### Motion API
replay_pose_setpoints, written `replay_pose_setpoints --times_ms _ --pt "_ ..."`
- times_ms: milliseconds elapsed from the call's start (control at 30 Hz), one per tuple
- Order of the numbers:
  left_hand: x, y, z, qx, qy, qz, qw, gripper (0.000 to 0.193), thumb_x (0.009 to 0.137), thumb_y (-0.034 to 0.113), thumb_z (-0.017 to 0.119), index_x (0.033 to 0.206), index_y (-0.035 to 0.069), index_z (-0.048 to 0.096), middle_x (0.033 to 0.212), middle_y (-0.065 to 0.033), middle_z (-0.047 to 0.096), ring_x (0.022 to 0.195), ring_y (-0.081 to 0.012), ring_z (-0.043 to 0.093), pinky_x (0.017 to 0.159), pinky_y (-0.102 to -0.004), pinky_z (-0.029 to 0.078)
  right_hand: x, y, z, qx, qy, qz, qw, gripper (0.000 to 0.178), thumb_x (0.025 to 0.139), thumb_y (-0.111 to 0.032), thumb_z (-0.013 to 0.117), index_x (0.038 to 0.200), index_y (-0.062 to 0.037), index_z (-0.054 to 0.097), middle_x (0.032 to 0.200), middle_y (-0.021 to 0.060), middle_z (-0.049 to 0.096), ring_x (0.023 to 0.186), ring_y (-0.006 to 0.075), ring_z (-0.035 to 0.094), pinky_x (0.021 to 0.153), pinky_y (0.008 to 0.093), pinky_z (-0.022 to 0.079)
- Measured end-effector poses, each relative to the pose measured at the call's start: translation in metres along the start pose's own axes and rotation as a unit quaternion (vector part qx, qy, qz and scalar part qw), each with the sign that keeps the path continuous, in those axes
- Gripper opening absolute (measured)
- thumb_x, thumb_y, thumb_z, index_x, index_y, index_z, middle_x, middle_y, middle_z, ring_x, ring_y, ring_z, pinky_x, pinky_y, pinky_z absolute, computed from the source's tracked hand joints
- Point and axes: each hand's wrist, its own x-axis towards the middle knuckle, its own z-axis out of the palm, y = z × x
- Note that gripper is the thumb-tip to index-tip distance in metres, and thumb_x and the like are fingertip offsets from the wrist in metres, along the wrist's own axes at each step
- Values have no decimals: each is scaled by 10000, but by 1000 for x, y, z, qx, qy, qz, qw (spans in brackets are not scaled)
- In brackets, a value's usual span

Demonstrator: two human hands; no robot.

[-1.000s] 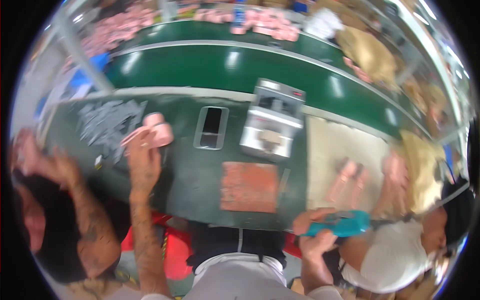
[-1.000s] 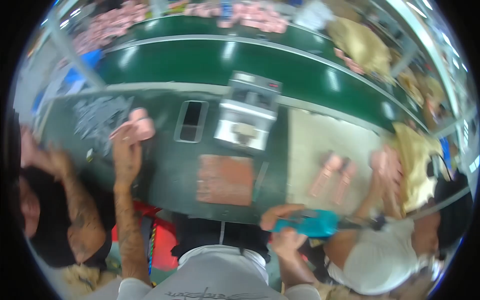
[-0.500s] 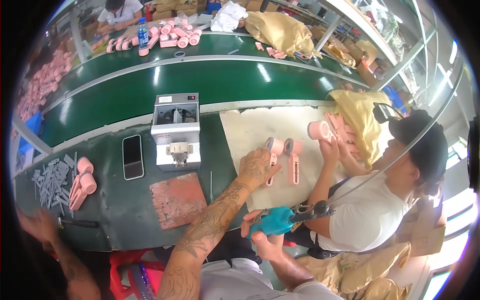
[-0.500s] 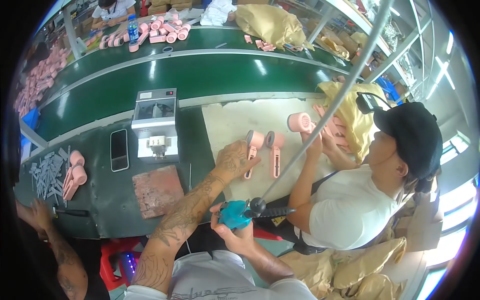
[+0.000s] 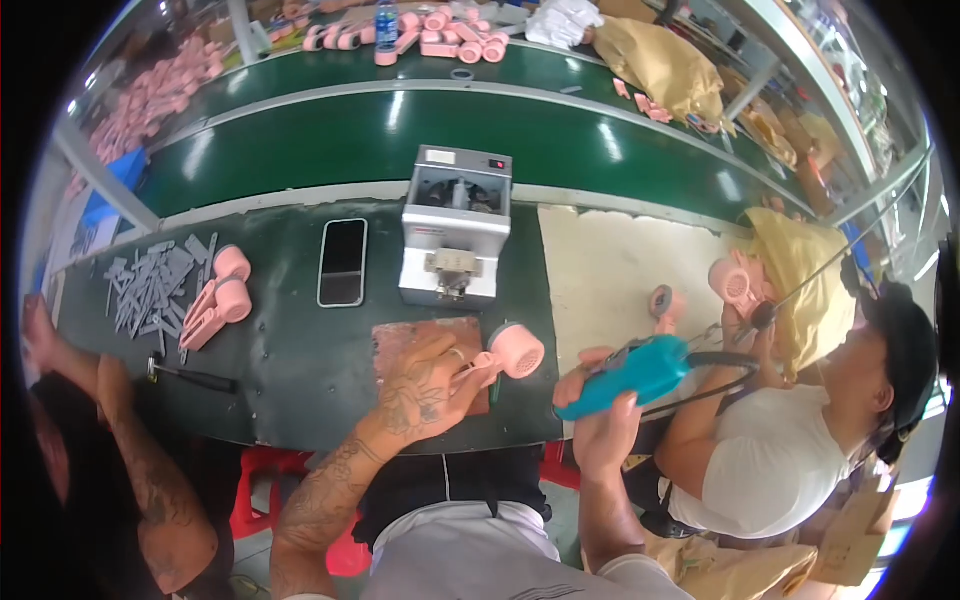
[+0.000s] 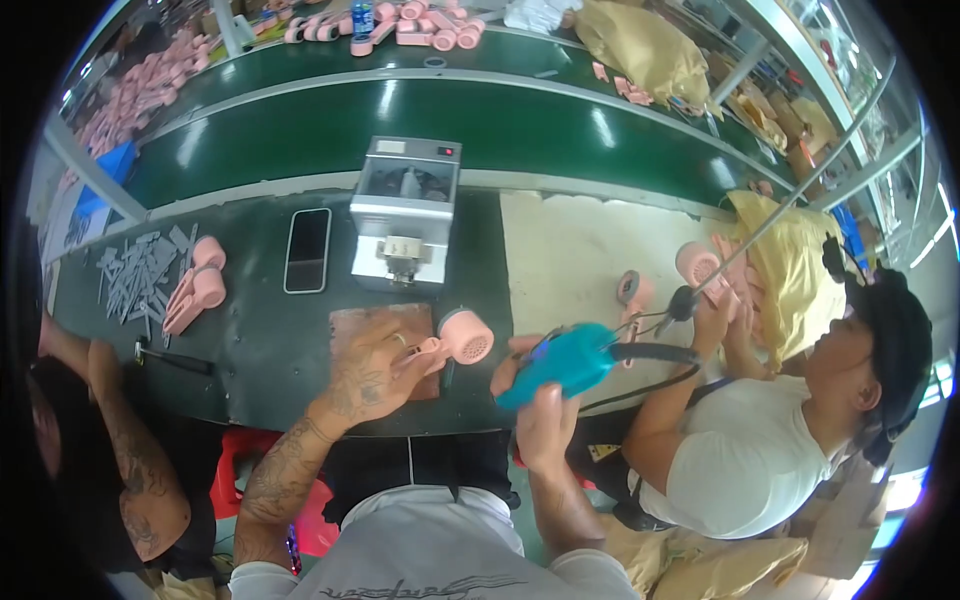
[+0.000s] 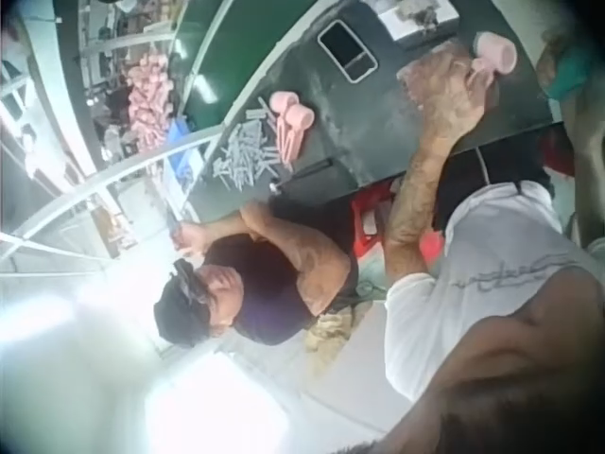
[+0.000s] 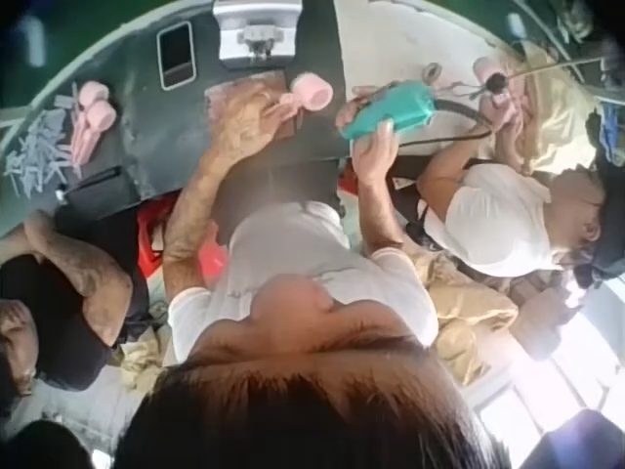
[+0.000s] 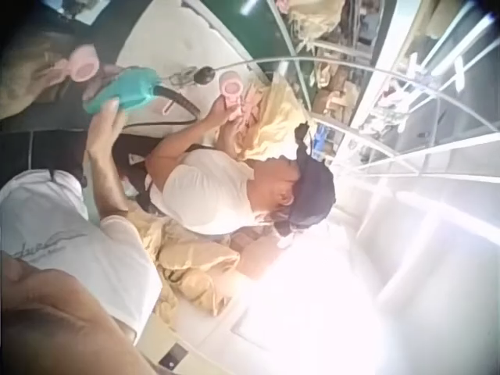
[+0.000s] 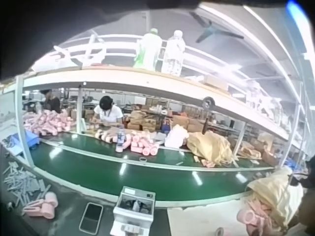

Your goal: The person assembles plastic components on a workbench by holding each piece on a work pad and fastening it with a handheld electric tool.

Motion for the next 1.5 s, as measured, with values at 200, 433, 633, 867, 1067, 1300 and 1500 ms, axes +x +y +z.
replay_pose_setpoints --times_ms 200,433,633,867,1067,1300,1500 --pt "-14 -21 -17 89 -7 36 995 281 892 330 722 906 50 739 1018 -104 609 965 -299 598 831 -437 502 78 28 86 -12 -51 -112 992 695 911 -611 686 1157 27 564 740 62 553 667 171 552 597 317 449" --pt "-20 -28 -14 42 -7 34 998 393 895 377 718 1023 6 706 1087 -114 620 1006 -326 586 875 -460 501 121 78 124 -24 -101 -167 981 547 965 -510 679 1081 11 560 738 45 556 637 162 556 582 311 458" --pt "-21 -28 -13 73 -1 14 997 378 883 372 732 1041 29 709 1086 -114 621 996 -315 584 859 -447 508 116 75 122 -77 -114 -94 986 448 1009 -426 641 1039 14 558 712 47 556 620 155 560 573 314 470" --pt "-18 -29 -12 85 -5 0 996 399 871 357 741 1157 82 702 1084 -104 637 1025 -311 597 882 -445 514 82 42 89 -37 -101 -75 991 464 954 -349 734 1137 39 558 807 60 624 651 130 598 601 277 485" --pt "-19 -26 -15 96 5 4 995 384 872 353 742 1170 113 708 1087 -88 639 1028 -302 599 882 -442 515 78 45 84 -40 -96 -56 993 487 954 -378 723 1122 50 563 772 50 610 672 126 591 604 265 472" --pt "-19 -24 -15 99 -1 3 995 363 878 346 736 1130 86 704 1056 -97 629 1019 -299 596 867 -441 515 76 57 80 -82 -104 -44 990 423 974 -356 693 1086 37 587 753 43 613 672 117 582 612 260 465" --pt "-17 -26 -12 124 -2 14 992 352 882 351 728 1015 30 675 1048 -120 627 1029 -312 587 859 -433 497 81 65 79 -78 -113 -46 989 477 987 -442 664 977 13 523 699 70 531 620 183 556 571 313 469"
